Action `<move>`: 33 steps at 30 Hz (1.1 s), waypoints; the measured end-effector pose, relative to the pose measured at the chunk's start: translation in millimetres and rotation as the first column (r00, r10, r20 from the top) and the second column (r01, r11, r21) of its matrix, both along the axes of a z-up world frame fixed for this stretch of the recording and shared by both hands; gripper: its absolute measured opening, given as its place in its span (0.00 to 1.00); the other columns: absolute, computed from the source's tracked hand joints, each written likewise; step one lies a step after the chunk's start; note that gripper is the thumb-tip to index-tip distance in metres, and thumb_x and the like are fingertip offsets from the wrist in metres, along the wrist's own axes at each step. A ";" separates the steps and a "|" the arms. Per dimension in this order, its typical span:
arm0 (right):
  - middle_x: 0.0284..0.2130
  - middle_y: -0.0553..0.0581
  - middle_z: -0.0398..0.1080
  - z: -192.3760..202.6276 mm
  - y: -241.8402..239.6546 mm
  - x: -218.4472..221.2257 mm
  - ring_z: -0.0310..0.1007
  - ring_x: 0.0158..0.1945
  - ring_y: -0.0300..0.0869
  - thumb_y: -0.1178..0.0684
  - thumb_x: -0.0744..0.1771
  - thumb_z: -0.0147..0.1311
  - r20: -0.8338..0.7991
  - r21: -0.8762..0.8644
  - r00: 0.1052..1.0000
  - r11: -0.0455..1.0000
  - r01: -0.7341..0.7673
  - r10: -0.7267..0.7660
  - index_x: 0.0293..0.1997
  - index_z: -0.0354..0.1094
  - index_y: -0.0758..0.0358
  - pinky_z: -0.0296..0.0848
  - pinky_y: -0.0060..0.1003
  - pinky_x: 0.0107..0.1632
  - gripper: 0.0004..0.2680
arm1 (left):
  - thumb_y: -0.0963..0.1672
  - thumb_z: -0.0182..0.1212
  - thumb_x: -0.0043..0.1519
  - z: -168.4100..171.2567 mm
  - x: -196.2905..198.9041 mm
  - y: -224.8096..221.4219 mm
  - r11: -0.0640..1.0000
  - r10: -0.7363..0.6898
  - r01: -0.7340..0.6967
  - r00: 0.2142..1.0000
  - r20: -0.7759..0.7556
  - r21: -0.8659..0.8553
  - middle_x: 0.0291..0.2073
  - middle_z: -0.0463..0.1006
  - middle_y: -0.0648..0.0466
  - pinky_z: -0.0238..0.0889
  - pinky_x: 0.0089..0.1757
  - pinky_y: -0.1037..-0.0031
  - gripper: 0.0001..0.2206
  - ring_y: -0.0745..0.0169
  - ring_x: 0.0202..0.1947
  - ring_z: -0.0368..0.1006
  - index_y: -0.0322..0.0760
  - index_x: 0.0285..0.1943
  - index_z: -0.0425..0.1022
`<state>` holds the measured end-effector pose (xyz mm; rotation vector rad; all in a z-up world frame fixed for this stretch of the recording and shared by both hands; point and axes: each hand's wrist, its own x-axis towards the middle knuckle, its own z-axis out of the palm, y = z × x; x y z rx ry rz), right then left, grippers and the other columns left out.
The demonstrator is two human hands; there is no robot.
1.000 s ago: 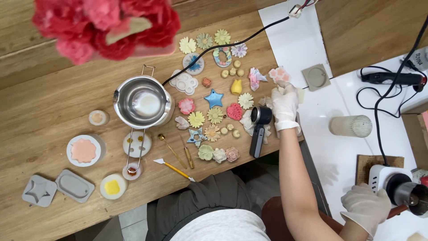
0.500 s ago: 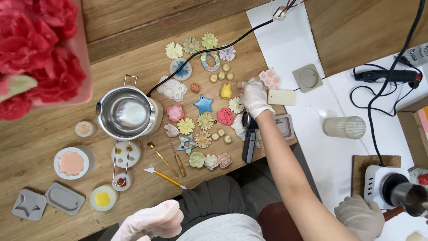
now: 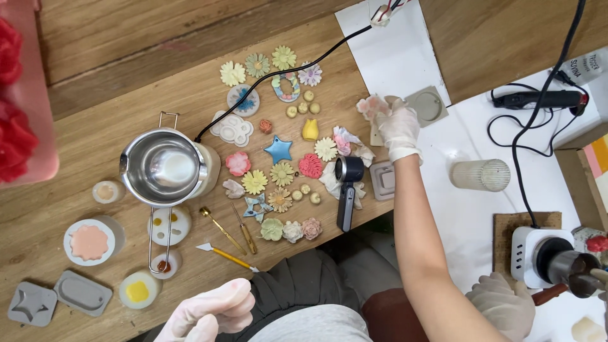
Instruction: The recorder is pouring melted wax from a small pot into flower-shaped molds and then cleaning the pot.
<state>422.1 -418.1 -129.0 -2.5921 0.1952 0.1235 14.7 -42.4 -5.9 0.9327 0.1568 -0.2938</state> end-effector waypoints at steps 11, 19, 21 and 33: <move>0.54 0.66 0.69 -53.7 0.3 19.2 0.69 0.57 0.57 0.37 0.54 0.72 -0.011 -0.242 0.999 0.969 -0.048 0.047 0.60 0.60 0.68 0.68 0.48 0.59 0.35 | 0.41 0.50 0.73 5.3 9.3 -14.2 0.987 0.075 -0.059 0.991 0.107 -0.147 0.53 0.77 0.35 0.67 0.48 0.58 0.18 0.54 0.48 0.69 0.21 0.70 0.66; 0.50 0.65 0.70 12.1 60.9 -26.6 0.71 0.54 0.52 0.49 0.59 0.73 0.351 0.042 0.933 0.995 -0.095 0.074 0.57 0.60 0.67 0.66 0.46 0.62 0.26 | 0.40 0.51 0.67 25.9 18.0 -29.6 0.944 0.292 -0.258 0.944 -0.155 0.207 0.54 0.81 0.34 0.75 0.49 0.58 0.17 0.49 0.50 0.81 0.16 0.61 0.71; 0.52 0.64 0.67 44.1 89.6 -51.3 0.69 0.56 0.48 0.50 0.62 0.73 0.496 0.291 0.867 0.931 -0.220 0.050 0.59 0.59 0.68 0.69 0.42 0.62 0.25 | 0.38 0.53 0.65 35.4 34.0 -28.2 0.923 0.343 -0.299 0.925 -0.164 0.243 0.58 0.78 0.40 0.72 0.52 0.66 0.18 0.57 0.53 0.78 0.22 0.64 0.69; 0.54 0.56 0.67 176.7 218.7 -246.2 0.69 0.57 0.37 0.55 0.61 0.72 0.280 0.619 0.944 0.718 -0.317 0.176 0.60 0.60 0.68 0.71 0.33 0.60 0.25 | 0.47 0.57 0.66 55.0 129.3 -4.2 0.955 0.277 -0.294 0.935 -0.222 -0.045 0.52 0.77 0.55 0.69 0.49 0.76 0.20 0.73 0.48 0.75 0.37 0.67 0.68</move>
